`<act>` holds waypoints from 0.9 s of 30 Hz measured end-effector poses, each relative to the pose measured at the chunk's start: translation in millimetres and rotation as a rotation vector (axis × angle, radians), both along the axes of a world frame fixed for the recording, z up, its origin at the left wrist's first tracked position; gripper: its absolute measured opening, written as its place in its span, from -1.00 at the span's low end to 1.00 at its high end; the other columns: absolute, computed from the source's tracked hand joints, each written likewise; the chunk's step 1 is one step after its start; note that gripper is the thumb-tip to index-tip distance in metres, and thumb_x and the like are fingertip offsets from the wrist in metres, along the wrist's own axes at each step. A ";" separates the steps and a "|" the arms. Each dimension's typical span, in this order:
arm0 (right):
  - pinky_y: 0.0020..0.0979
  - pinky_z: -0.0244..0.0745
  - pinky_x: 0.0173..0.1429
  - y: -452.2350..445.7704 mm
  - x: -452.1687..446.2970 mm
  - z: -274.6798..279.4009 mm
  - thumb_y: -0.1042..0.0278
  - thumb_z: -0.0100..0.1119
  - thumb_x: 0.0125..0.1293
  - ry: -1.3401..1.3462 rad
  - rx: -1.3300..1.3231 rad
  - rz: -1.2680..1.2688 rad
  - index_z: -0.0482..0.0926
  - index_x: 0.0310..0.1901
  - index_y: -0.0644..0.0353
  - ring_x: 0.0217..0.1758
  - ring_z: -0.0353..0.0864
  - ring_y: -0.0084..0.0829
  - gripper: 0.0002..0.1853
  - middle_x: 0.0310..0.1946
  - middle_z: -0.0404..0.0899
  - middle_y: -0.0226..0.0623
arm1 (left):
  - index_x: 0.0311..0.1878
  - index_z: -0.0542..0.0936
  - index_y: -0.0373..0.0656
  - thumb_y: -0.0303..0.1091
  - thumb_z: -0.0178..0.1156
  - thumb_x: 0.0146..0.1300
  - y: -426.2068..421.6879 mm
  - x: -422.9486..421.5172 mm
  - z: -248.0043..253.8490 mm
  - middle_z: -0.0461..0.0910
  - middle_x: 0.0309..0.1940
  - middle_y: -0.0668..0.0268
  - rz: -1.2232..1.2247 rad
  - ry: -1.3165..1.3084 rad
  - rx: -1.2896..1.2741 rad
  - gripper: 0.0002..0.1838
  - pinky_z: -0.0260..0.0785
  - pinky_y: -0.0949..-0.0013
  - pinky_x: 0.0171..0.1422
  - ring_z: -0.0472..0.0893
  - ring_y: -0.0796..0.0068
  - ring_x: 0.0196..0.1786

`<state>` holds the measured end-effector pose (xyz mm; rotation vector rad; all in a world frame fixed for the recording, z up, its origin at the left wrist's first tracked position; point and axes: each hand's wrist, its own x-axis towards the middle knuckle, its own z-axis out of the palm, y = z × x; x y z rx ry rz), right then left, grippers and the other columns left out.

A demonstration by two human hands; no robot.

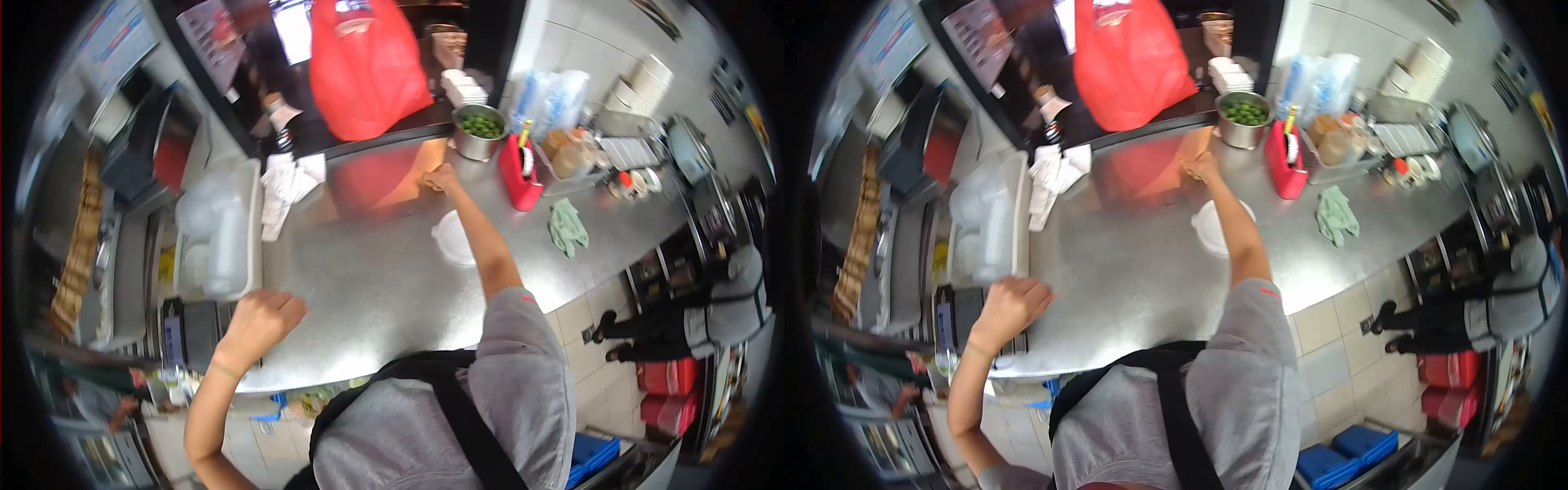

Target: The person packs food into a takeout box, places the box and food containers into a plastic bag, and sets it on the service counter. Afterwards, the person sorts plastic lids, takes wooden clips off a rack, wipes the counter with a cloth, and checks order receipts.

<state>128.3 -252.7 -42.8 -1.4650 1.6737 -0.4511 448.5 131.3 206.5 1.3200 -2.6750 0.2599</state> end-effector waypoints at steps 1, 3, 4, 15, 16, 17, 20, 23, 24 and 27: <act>-0.48 0.52 -0.16 13.1 21.2 12.4 0.22 0.38 0.00 0.000 0.008 0.052 0.51 -0.14 0.33 -0.25 0.60 -0.41 -0.55 -0.33 0.57 -0.27 | -0.50 0.46 -0.12 -0.31 0.26 0.06 -4.8 -3.2 -9.8 0.42 -0.62 0.34 0.056 0.023 0.034 -0.82 0.35 0.29 -0.45 0.51 0.26 -0.53; -0.57 0.46 -0.32 63.8 59.0 40.9 0.36 0.35 0.03 -0.919 0.257 0.253 0.53 -0.16 0.32 -0.42 0.55 -0.59 -0.65 -0.47 0.55 -0.40 | -0.38 0.51 -0.21 -0.33 0.22 0.12 -22.0 -4.7 -40.9 0.52 -0.44 0.26 0.105 0.338 0.125 -0.85 0.41 0.30 -0.37 0.57 0.26 -0.41; -0.57 0.46 -0.32 91.0 77.0 61.6 0.36 0.35 0.03 -0.915 0.283 0.293 0.53 -0.16 0.32 -0.42 0.55 -0.59 -0.65 -0.47 0.55 -0.40 | -0.26 0.53 -0.24 -0.35 0.20 0.15 -29.9 -10.3 -47.3 0.52 -0.31 0.21 0.168 0.546 0.243 -0.83 0.43 0.32 -0.32 0.59 0.28 -0.32; -0.13 0.36 0.10 211.3 156.1 1.0 0.11 0.41 -0.13 0.179 -0.582 0.689 0.53 -0.05 0.17 0.10 0.42 -0.10 -0.43 0.00 0.48 -0.09 | 0.23 0.36 -0.19 -0.11 0.20 0.19 -62.9 3.2 -195.9 0.26 0.16 0.04 0.485 0.846 0.562 -0.41 0.39 0.24 0.12 0.55 0.23 -0.01; -0.14 0.32 0.16 213.9 147.5 18.1 0.05 0.41 -0.14 0.244 -0.593 0.700 0.52 -0.02 0.17 0.16 0.38 -0.10 -0.38 0.03 0.46 -0.08 | 0.23 0.36 -0.19 -0.11 0.20 0.19 -58.3 6.2 -191.1 0.26 0.16 0.04 0.501 0.852 0.539 -0.41 0.39 0.24 0.12 0.55 0.23 -0.01; -0.13 0.31 0.17 206.7 135.1 17.0 -0.03 0.40 -0.15 0.208 -0.756 0.570 0.50 0.03 0.18 0.18 0.35 -0.09 -0.31 0.05 0.45 -0.09 | 0.22 0.37 -0.21 -0.13 0.19 0.21 -51.1 8.8 -184.3 0.29 0.16 0.06 0.477 0.894 0.592 -0.43 0.38 0.28 0.12 0.55 0.25 -0.01; -0.11 0.33 0.07 166.6 48.6 17.4 -0.15 0.42 -0.22 0.390 -0.990 0.149 0.51 -0.10 0.31 -0.03 0.50 -0.03 -0.26 -0.11 0.54 -0.03 | 0.19 0.41 -0.22 -0.13 0.17 0.23 -34.0 18.2 -186.3 0.43 -0.03 0.11 0.434 0.987 0.667 -0.47 0.39 0.29 0.08 0.56 0.26 -0.03; -0.13 0.24 0.26 170.2 -40.3 14.1 -0.09 0.54 -0.41 0.630 -0.466 -0.178 0.39 0.12 0.28 0.26 0.25 -0.03 -0.01 0.14 0.34 -0.03 | 0.16 0.45 -0.19 -0.08 0.14 0.23 -27.9 14.9 -203.4 0.55 -0.29 0.16 0.361 1.014 0.737 -0.49 0.42 0.30 0.00 0.58 0.28 -0.08; -0.11 0.22 0.29 175.6 -52.5 18.8 -0.11 0.56 -0.45 0.576 -0.198 -0.245 0.34 0.17 0.29 0.29 0.19 0.01 0.07 0.20 0.26 0.01 | 0.15 0.47 -0.17 -0.08 0.13 0.24 -28.2 7.9 -212.7 0.58 -0.36 0.18 0.310 0.994 0.778 -0.51 0.43 0.34 -0.03 0.59 0.32 -0.11; -0.09 0.20 0.31 181.0 -68.7 6.6 -0.16 0.57 -0.51 0.558 -0.045 -0.057 0.20 0.25 0.30 0.31 0.13 0.10 0.22 0.25 0.14 0.09 | 0.04 0.53 -0.21 -0.10 0.11 0.25 -45.0 -25.1 -255.1 0.57 -0.38 0.21 0.193 0.996 0.909 -0.58 0.44 0.38 -0.13 0.58 0.44 -0.22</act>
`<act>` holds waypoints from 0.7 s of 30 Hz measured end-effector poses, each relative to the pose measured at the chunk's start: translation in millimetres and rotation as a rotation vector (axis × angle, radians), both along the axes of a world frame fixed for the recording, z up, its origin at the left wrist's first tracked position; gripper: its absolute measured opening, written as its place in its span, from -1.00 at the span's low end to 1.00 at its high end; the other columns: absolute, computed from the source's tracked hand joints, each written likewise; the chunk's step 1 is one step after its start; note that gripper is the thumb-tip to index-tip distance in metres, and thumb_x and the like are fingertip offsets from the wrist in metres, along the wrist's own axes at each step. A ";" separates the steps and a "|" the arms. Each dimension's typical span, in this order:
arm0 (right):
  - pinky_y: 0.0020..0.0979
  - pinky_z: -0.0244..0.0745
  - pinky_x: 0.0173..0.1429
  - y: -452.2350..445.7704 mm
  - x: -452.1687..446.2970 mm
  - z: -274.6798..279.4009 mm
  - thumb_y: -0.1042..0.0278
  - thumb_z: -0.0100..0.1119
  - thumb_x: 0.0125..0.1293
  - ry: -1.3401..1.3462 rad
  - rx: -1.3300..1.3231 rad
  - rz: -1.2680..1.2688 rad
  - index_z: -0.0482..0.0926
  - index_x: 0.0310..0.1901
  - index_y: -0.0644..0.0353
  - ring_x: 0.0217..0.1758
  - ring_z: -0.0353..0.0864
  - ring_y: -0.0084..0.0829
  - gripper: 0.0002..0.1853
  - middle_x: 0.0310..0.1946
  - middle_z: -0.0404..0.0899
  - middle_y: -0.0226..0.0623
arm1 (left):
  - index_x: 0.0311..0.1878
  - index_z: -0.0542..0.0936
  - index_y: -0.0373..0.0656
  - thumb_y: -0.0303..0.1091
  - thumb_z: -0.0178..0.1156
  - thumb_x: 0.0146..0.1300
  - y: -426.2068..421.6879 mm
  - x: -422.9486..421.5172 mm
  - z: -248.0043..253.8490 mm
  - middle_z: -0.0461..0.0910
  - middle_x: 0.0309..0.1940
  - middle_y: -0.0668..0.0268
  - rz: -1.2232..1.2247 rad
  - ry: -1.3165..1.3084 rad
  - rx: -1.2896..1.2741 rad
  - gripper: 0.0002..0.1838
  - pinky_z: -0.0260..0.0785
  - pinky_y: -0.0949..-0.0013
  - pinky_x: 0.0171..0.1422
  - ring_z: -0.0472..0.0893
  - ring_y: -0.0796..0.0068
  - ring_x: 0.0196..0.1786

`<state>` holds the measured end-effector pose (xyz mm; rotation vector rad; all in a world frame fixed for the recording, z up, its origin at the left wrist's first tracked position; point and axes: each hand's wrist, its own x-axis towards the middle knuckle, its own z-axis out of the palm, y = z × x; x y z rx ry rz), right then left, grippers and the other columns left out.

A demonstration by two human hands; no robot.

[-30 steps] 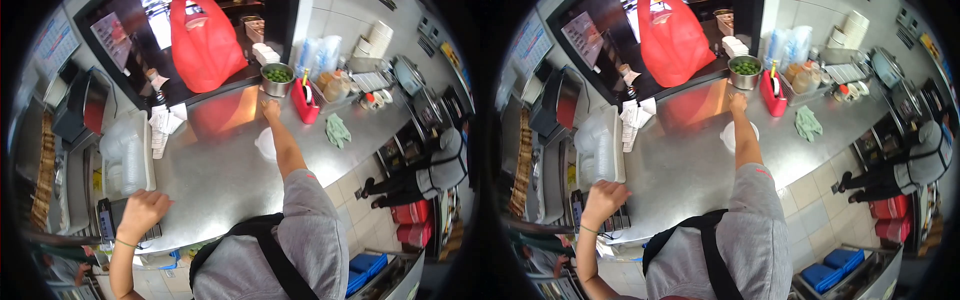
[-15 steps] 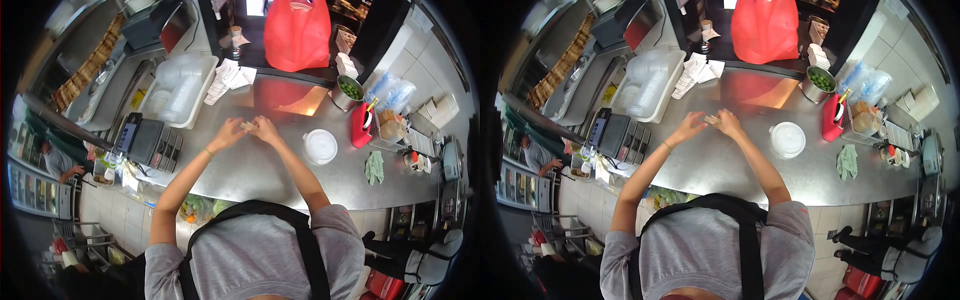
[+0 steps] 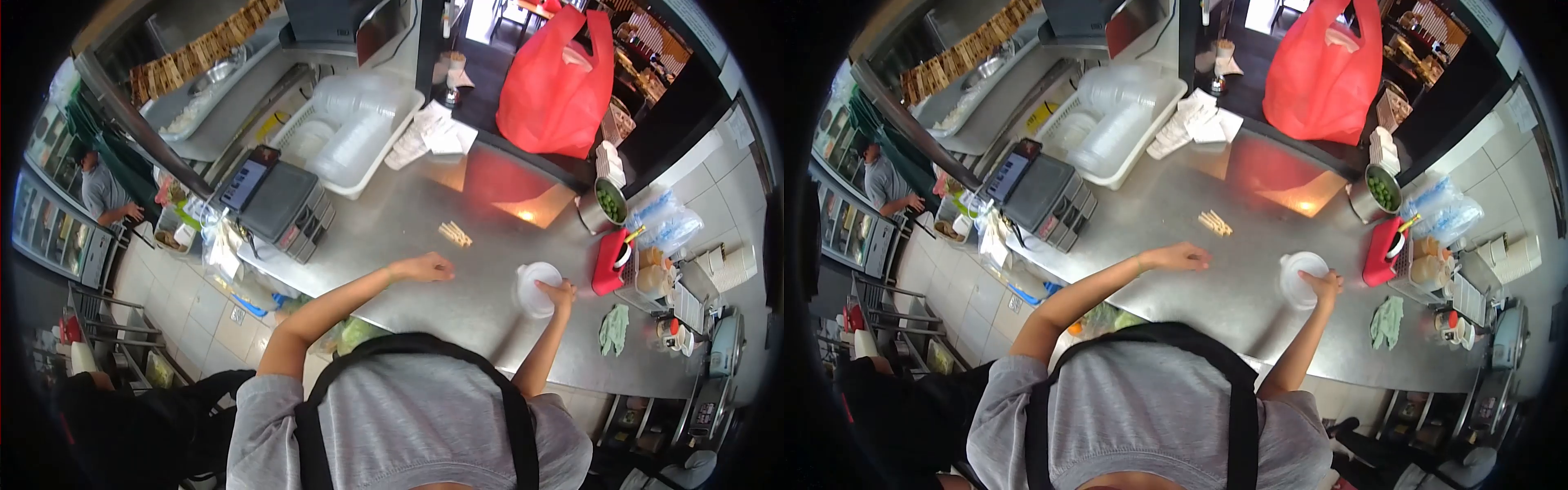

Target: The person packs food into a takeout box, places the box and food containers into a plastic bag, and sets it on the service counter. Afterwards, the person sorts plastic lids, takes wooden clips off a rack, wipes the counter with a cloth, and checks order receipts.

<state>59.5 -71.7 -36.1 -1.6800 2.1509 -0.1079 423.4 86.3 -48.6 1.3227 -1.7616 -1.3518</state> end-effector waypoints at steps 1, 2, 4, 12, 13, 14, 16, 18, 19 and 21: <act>-0.08 0.21 0.29 9.6 3.0 -4.9 -0.17 0.58 -0.55 -0.049 -0.046 -0.001 0.18 0.24 0.30 0.28 0.15 0.13 0.25 0.22 0.17 0.12 | 0.04 0.53 -0.21 -0.10 0.11 0.25 -1.3 -18.1 -11.7 0.57 -0.38 0.21 -0.003 0.019 0.022 -0.58 0.44 0.38 -0.13 0.58 0.44 -0.22; -0.08 0.21 0.29 24.1 5.7 -9.9 -0.17 0.58 -0.55 -0.037 -0.028 -0.005 0.18 0.24 0.30 0.28 0.15 0.13 0.25 0.22 0.17 0.12 | 0.18 0.35 -0.28 -0.13 0.10 0.27 -5.3 -35.3 -19.6 0.52 -0.15 0.17 -0.054 0.097 0.189 -0.48 0.43 0.37 -0.03 0.55 0.39 -0.10; -0.08 0.23 0.27 37.7 23.3 -7.4 -0.15 0.59 -0.56 -0.041 -0.100 -0.014 0.21 0.19 0.28 0.25 0.19 0.11 0.21 0.18 0.19 0.14 | 0.35 0.08 -0.33 -0.16 0.11 0.27 -12.7 -60.9 -23.2 0.46 0.05 0.12 -0.067 0.276 0.395 -0.29 0.43 0.35 0.05 0.53 0.33 -0.01; -0.26 0.43 0.08 79.2 45.6 -27.9 0.19 0.56 -0.26 -0.688 -0.114 0.099 0.22 0.12 0.35 -0.01 0.49 -0.17 -0.09 -0.02 0.42 -0.02 | 0.25 0.19 -0.35 -0.04 0.34 0.00 1.7 -117.5 -42.7 0.36 -0.03 0.04 0.305 0.061 0.077 -0.14 0.48 0.37 -0.29 0.53 0.36 -0.23; -0.29 0.45 0.07 80.1 48.0 -24.1 0.32 0.48 -0.15 -0.893 -0.043 0.092 0.22 0.12 0.36 -0.04 0.51 -0.22 -0.19 -0.05 0.45 -0.06 | 0.25 0.19 -0.34 -0.02 0.34 0.00 5.0 -108.4 -20.3 0.33 0.00 0.04 0.353 0.249 0.243 -0.13 0.49 0.36 -0.25 0.53 0.36 -0.22; -0.32 0.46 0.05 81.4 51.5 -14.3 0.45 0.41 -0.05 -1.101 0.024 0.085 0.21 0.13 0.36 -0.07 0.53 -0.27 -0.28 -0.08 0.49 -0.09 | 0.26 0.19 -0.33 0.00 0.34 0.01 8.6 -102.4 -6.0 0.31 0.04 0.04 0.403 0.434 0.401 -0.13 0.49 0.34 -0.21 0.53 0.35 -0.21; -0.31 0.42 0.11 93.9 77.6 32.5 0.58 0.29 0.03 -1.273 0.083 0.081 0.19 0.16 0.35 0.00 0.51 -0.30 -0.35 -0.03 0.47 -0.10 | 0.29 0.17 -0.29 -0.03 0.32 0.08 9.1 -90.4 3.6 0.42 -0.05 0.13 0.491 0.468 0.547 -0.17 0.46 0.28 -0.02 0.48 0.35 -0.03; -0.32 0.38 0.16 96.6 95.4 47.8 0.56 0.28 0.06 -1.417 0.069 0.192 0.18 0.20 0.28 0.06 0.47 -0.30 -0.33 0.02 0.45 -0.13 | 0.26 0.25 -0.20 -0.10 0.27 0.15 9.0 -73.9 14.6 0.43 0.06 0.19 0.428 0.606 0.540 -0.31 0.45 0.24 0.05 0.53 0.38 -0.03; -0.32 0.38 0.16 95.9 107.8 50.9 0.56 0.28 0.06 -1.418 0.072 0.198 0.18 0.20 0.28 0.06 0.47 -0.30 -0.33 0.02 0.45 -0.13 | 0.26 0.25 -0.20 -0.10 0.27 0.15 4.3 -66.8 14.6 0.43 0.06 0.19 0.433 0.607 0.537 -0.31 0.45 0.24 0.05 0.53 0.38 -0.03; -0.30 0.28 0.27 96.8 134.9 54.9 0.54 0.30 0.05 -1.287 -0.085 0.367 0.11 0.29 0.21 0.22 0.33 -0.28 -0.23 0.18 0.29 -0.10 | 0.23 0.27 -0.20 -0.16 0.22 0.20 -5.9 -52.4 11.1 0.45 0.09 0.21 0.512 1.153 0.426 -0.40 0.47 0.20 0.03 0.52 0.39 0.05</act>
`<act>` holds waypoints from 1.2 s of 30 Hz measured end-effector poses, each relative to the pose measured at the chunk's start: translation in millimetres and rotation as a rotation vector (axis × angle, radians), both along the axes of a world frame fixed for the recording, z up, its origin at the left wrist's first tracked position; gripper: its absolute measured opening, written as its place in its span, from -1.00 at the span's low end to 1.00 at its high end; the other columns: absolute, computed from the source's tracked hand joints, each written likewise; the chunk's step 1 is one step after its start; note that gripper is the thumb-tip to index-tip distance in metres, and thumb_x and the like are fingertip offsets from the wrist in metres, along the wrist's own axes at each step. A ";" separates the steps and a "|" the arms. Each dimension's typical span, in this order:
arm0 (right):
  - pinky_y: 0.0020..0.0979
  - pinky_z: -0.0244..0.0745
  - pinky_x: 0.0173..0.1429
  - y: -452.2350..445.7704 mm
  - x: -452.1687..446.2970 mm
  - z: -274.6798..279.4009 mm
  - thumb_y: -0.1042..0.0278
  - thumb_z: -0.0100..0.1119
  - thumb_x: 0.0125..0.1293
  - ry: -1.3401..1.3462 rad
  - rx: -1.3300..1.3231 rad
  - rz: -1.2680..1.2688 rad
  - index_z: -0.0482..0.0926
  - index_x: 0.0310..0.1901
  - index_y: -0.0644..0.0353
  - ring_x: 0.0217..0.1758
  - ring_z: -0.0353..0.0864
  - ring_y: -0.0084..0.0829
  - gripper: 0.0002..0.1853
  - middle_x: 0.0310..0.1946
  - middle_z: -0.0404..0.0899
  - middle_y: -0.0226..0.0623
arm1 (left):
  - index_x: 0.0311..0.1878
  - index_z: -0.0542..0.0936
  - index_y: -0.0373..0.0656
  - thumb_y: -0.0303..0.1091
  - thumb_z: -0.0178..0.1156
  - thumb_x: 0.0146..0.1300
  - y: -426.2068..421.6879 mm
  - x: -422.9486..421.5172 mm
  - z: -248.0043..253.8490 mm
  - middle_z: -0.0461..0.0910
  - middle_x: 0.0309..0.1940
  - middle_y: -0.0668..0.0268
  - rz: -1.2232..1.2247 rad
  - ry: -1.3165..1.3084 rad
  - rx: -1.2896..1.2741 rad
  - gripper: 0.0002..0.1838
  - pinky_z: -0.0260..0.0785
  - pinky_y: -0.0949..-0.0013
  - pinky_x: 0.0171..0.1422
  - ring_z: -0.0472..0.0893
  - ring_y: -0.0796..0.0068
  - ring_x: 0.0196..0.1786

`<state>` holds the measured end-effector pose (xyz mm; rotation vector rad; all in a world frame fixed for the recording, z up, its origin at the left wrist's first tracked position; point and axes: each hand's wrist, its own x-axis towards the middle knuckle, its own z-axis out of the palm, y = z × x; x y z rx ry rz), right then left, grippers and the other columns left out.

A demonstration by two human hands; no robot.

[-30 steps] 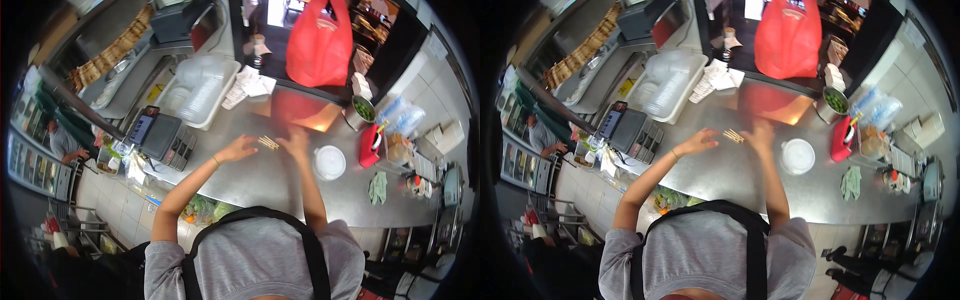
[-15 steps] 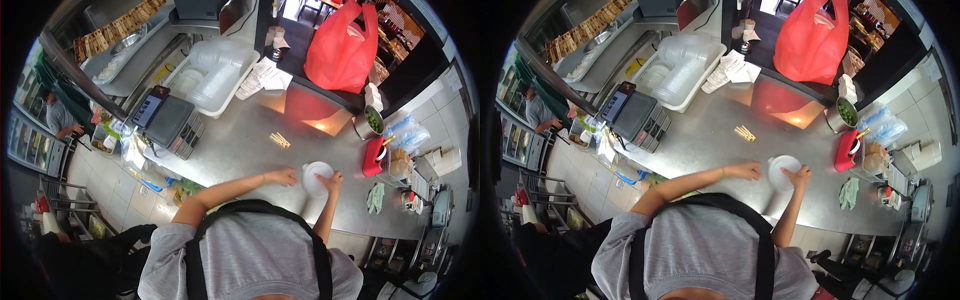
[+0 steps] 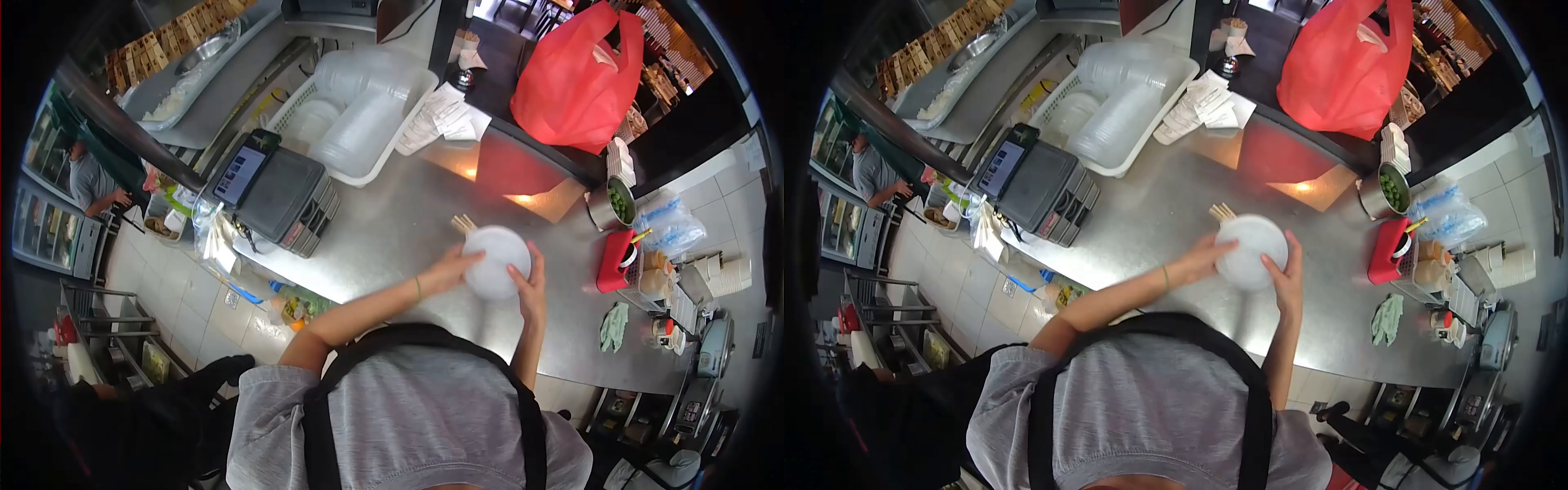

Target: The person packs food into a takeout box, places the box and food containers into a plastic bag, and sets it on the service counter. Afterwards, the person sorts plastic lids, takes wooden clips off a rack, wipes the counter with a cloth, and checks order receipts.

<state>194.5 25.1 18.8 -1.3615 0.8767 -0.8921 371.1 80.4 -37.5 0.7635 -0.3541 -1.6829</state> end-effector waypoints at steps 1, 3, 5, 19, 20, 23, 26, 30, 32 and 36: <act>-0.26 0.18 0.33 5.7 20.4 16.9 0.52 0.31 0.03 0.011 -0.146 0.073 0.07 0.33 0.20 0.28 0.25 -0.24 -0.17 0.24 0.20 -0.08 | 0.22 0.29 -0.18 -0.20 0.19 0.24 -4.0 15.1 11.6 0.44 0.11 0.24 0.034 -0.049 0.012 -0.46 0.44 0.20 0.09 0.49 0.38 0.10; -0.16 -0.10 0.44 0.6 43.7 45.2 0.46 0.36 -0.06 0.323 -0.637 0.214 0.05 0.38 0.12 0.39 0.08 -0.14 -0.06 0.36 -0.02 -0.06 | 0.21 0.31 -0.15 -0.21 0.16 0.26 -8.7 52.6 43.6 0.43 0.13 0.27 0.077 -0.112 0.048 -0.50 0.43 0.21 0.13 0.45 0.38 0.16; -0.10 -0.14 0.42 6.5 79.7 87.2 0.48 0.31 -0.05 0.549 -0.941 0.183 0.26 0.29 0.08 0.38 0.11 -0.12 -0.22 0.32 0.11 -0.12 | 0.21 0.30 -0.15 -0.17 0.18 0.24 -19.8 93.1 75.1 0.43 0.13 0.27 0.096 -0.152 0.035 -0.48 0.43 0.22 0.12 0.45 0.38 0.16; -0.36 0.43 0.04 -103.8 300.0 92.3 0.39 0.32 0.08 -0.043 -0.336 0.522 0.47 0.02 0.34 -0.07 0.56 -0.38 -0.54 -0.11 0.56 -0.20 | -0.03 0.45 -0.33 -0.21 0.27 0.04 3.1 316.6 222.4 0.57 -0.46 -0.08 0.187 -1.854 -0.457 -0.51 0.44 0.20 -0.16 0.62 0.03 -0.35; -0.32 0.43 0.06 -109.5 323.8 83.4 0.39 0.29 0.09 0.046 -0.603 0.467 0.48 0.02 0.33 -0.04 0.55 -0.28 -0.56 -0.09 0.55 -0.16 | -0.09 0.46 -0.31 -0.25 0.23 0.04 6.2 335.4 231.4 0.58 -0.43 -0.08 0.225 -2.033 -0.253 -0.59 0.45 0.13 -0.20 0.61 0.02 -0.33; -0.17 0.28 0.23 -113.7 405.7 69.7 0.39 0.15 0.18 0.236 -1.070 0.504 0.47 0.05 0.28 0.16 0.42 -0.15 -0.62 0.08 0.46 -0.12 | -0.20 0.41 -0.28 -0.30 0.20 0.03 -2.2 393.5 229.7 0.58 -0.45 -0.07 0.431 -2.421 -0.018 -0.68 0.45 0.02 -0.20 0.60 -0.05 -0.33; -0.04 0.12 0.31 -107.6 494.3 58.4 0.32 0.07 0.23 0.492 -1.363 0.469 0.48 0.08 0.18 0.30 0.25 -0.21 -0.63 0.16 0.40 -0.27 | -0.18 0.38 -0.26 -0.32 0.18 0.04 -27.8 435.4 214.0 0.58 -0.44 -0.07 0.431 -2.506 0.116 -0.68 0.46 -0.01 -0.18 0.59 -0.11 -0.32; 0.09 -0.07 0.37 -132.8 570.3 32.7 0.13 -0.02 0.27 0.829 -1.602 0.463 0.49 0.05 0.11 0.41 0.03 -0.26 -0.62 0.25 0.28 -0.35 | -0.01 0.39 -0.23 -0.28 0.22 0.04 -69.0 472.7 187.3 0.57 -0.33 -0.11 0.468 -2.382 0.222 -0.55 0.43 -0.01 -0.07 0.56 -0.16 -0.21; 0.12 -0.18 0.41 -139.0 581.3 27.2 0.05 -0.01 0.25 0.943 -1.542 0.477 0.49 0.03 0.10 0.42 -0.02 -0.25 -0.60 0.25 0.26 -0.33 | -0.06 0.47 -0.22 -0.27 0.22 0.01 -83.6 482.6 174.4 0.58 -0.29 -0.08 0.568 -2.259 0.248 -0.59 0.42 -0.02 -0.06 0.55 -0.17 -0.20; 0.14 -0.17 0.40 -140.5 567.6 20.1 0.02 0.00 0.24 0.968 -1.673 0.473 0.49 0.03 0.10 0.42 0.00 -0.26 -0.57 0.23 0.28 -0.30 | -0.17 0.57 -0.29 -0.23 0.21 0.03 -111.3 502.0 155.2 0.58 -0.22 -0.09 0.475 -2.087 0.156 -0.65 0.42 0.08 0.02 0.55 -0.10 -0.08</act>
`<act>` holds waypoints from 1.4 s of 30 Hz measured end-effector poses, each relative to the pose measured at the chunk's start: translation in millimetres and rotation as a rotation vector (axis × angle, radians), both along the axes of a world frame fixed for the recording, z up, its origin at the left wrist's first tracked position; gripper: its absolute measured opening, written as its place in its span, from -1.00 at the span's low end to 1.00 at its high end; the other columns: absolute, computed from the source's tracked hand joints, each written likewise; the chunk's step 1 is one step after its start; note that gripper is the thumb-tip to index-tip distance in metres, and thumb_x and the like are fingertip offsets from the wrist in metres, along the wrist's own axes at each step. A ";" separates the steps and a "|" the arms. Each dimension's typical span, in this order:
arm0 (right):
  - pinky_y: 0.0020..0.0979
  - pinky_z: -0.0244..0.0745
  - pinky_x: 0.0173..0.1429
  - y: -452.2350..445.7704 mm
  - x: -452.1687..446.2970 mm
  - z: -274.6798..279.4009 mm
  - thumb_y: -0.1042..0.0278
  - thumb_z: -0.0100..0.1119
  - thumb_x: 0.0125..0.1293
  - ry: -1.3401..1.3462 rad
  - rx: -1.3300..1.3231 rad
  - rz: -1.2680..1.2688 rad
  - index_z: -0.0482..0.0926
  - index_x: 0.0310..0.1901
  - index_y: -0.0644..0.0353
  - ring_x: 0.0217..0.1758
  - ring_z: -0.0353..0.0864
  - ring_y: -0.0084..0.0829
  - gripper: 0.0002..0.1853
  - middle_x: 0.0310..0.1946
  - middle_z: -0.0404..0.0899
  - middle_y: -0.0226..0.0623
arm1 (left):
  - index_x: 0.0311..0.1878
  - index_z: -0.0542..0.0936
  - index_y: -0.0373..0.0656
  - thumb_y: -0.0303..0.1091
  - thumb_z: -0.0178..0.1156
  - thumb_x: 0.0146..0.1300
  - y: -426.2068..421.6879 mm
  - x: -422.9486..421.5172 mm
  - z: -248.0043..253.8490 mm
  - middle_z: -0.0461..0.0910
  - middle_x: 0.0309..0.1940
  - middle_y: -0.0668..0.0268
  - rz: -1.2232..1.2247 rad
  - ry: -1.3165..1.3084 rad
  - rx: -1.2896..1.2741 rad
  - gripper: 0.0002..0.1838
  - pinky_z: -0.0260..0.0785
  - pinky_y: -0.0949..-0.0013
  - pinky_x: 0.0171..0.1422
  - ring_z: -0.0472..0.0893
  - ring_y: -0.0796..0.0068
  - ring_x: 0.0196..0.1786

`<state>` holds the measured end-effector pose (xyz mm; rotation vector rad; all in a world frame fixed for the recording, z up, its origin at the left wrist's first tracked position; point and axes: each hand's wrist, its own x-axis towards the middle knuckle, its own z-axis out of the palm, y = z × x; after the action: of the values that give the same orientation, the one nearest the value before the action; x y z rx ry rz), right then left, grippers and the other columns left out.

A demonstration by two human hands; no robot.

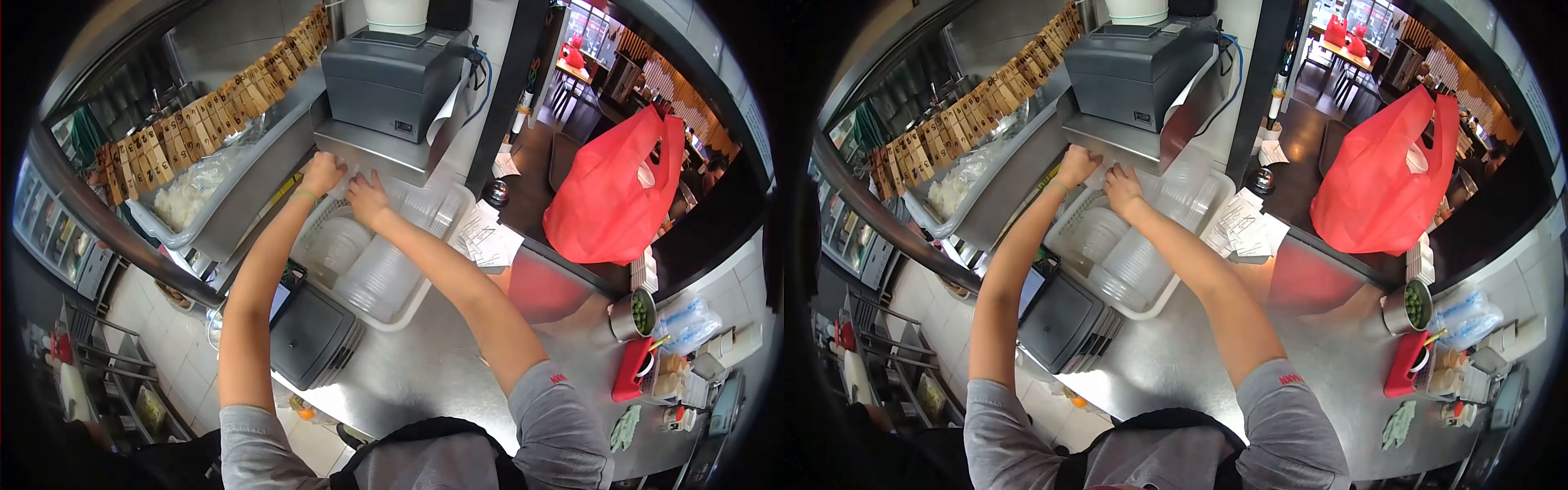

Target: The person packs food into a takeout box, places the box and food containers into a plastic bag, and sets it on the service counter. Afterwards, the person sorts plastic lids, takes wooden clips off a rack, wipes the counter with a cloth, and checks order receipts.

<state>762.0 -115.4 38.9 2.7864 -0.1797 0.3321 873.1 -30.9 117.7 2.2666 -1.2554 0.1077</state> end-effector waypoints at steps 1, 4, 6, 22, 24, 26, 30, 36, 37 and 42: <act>0.14 -0.15 0.38 1.3 -6.1 0.2 0.03 0.03 0.22 -0.004 -0.003 -0.002 0.50 0.00 0.10 0.40 0.03 -0.25 -0.59 0.21 0.29 -0.28 | -0.17 0.57 -0.29 -0.23 0.21 0.03 -6.3 6.8 -8.9 0.58 -0.22 -0.09 0.002 0.005 -0.006 -0.65 0.42 0.08 0.02 0.55 -0.10 -0.08; 0.15 -0.11 0.36 7.1 -30.9 14.8 0.08 0.08 0.20 -0.078 0.093 0.045 0.53 -0.05 0.13 0.38 0.08 -0.22 -0.63 0.19 0.31 -0.23 | -0.10 0.56 -0.27 -0.17 0.18 0.11 -25.7 27.6 -45.4 0.55 -0.17 -0.12 -0.231 0.090 -0.246 -0.61 0.36 0.14 0.13 0.51 -0.04 0.03; 0.15 -0.10 0.35 11.9 -58.0 29.7 0.12 0.10 0.19 -0.143 0.193 0.090 0.54 -0.07 0.14 0.36 0.11 -0.20 -0.65 0.19 0.31 -0.20 | -0.09 0.55 -0.29 -0.08 0.09 0.21 -33.6 21.0 -61.3 0.52 -0.09 -0.11 -0.015 0.237 -0.098 -0.57 0.28 0.12 0.21 0.45 -0.06 0.10; -0.24 0.41 0.02 -33.8 -352.3 32.8 0.44 0.04 0.23 -0.858 0.840 -0.328 0.55 -0.12 0.28 -0.04 0.51 -0.02 -0.78 -0.14 0.52 -0.01 | 0.14 0.39 -0.28 -0.05 -0.19 0.34 -75.1 63.7 -89.8 0.41 0.09 -0.11 -0.272 -0.821 0.698 -0.48 0.30 0.13 0.18 0.46 -0.01 0.11; -0.17 0.44 -0.01 -28.7 -401.9 3.7 0.37 0.08 0.18 -0.665 0.899 -0.634 0.59 -0.14 0.19 -0.06 0.56 -0.05 -0.77 -0.17 0.56 -0.01 | 0.09 0.47 -0.24 0.02 -0.13 0.32 -54.4 -16.8 -7.7 0.47 0.03 -0.08 -0.516 -0.584 1.007 -0.47 0.33 0.19 0.14 0.50 0.01 0.05; -0.16 0.45 0.00 -6.6 -439.1 -17.5 0.35 0.11 0.16 -0.406 0.959 -0.783 0.59 -0.14 0.18 -0.04 0.55 -0.07 -0.76 -0.15 0.56 -0.03 | 0.05 0.51 -0.23 0.06 -0.08 0.29 -38.7 -70.0 23.0 0.52 -0.02 -0.06 -0.668 -0.473 0.960 -0.46 0.35 0.21 0.12 0.52 0.02 0.01; -0.25 0.48 -0.05 36.9 -472.7 -80.5 0.36 0.26 0.04 -0.373 0.965 -0.691 0.60 -0.19 0.26 -0.22 0.61 -0.07 -0.73 -0.35 0.61 -0.05 | -0.22 0.61 -0.29 0.00 0.03 0.25 10.7 -211.7 63.4 0.59 -0.27 -0.05 -0.909 -0.110 0.837 -0.54 0.38 0.15 0.01 0.57 -0.03 -0.16; -0.35 0.51 -0.14 58.8 -465.0 -97.1 0.40 0.34 -0.07 -0.451 0.965 -0.720 0.59 -0.37 0.28 -0.35 0.63 -0.25 -0.79 -0.43 0.61 -0.10 | 0.11 0.46 -0.27 -0.12 0.15 0.22 67.1 -326.6 26.3 0.58 -0.18 -0.04 -1.141 -0.087 0.760 -0.50 0.38 0.20 0.04 0.59 0.06 -0.11; -0.38 0.51 -0.16 57.6 -463.0 -94.8 0.43 0.34 -0.08 -0.469 1.058 -0.752 0.58 -0.42 0.29 -0.34 0.64 -0.31 -0.82 -0.43 0.61 -0.12 | 0.10 0.47 -0.27 -0.12 0.15 0.21 70.8 -336.2 11.2 0.58 -0.18 -0.04 -1.111 -0.044 0.731 -0.51 0.39 0.18 0.04 0.59 0.06 -0.12; -0.35 0.55 -0.13 55.9 -462.5 -67.3 0.46 0.26 0.09 -0.770 1.640 -0.548 0.52 -0.24 0.29 -0.22 0.65 -0.29 -0.79 -0.31 0.61 -0.13 | 0.03 0.51 -0.32 -0.09 0.13 0.23 80.1 -366.5 -65.5 0.60 -0.18 0.01 -0.836 0.199 0.463 -0.52 0.44 0.22 -0.06 0.62 0.13 -0.16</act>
<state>299.5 -59.5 -28.3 3.4291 -2.1776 1.6656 506.6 49.1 52.2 1.8192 -2.1498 -0.7565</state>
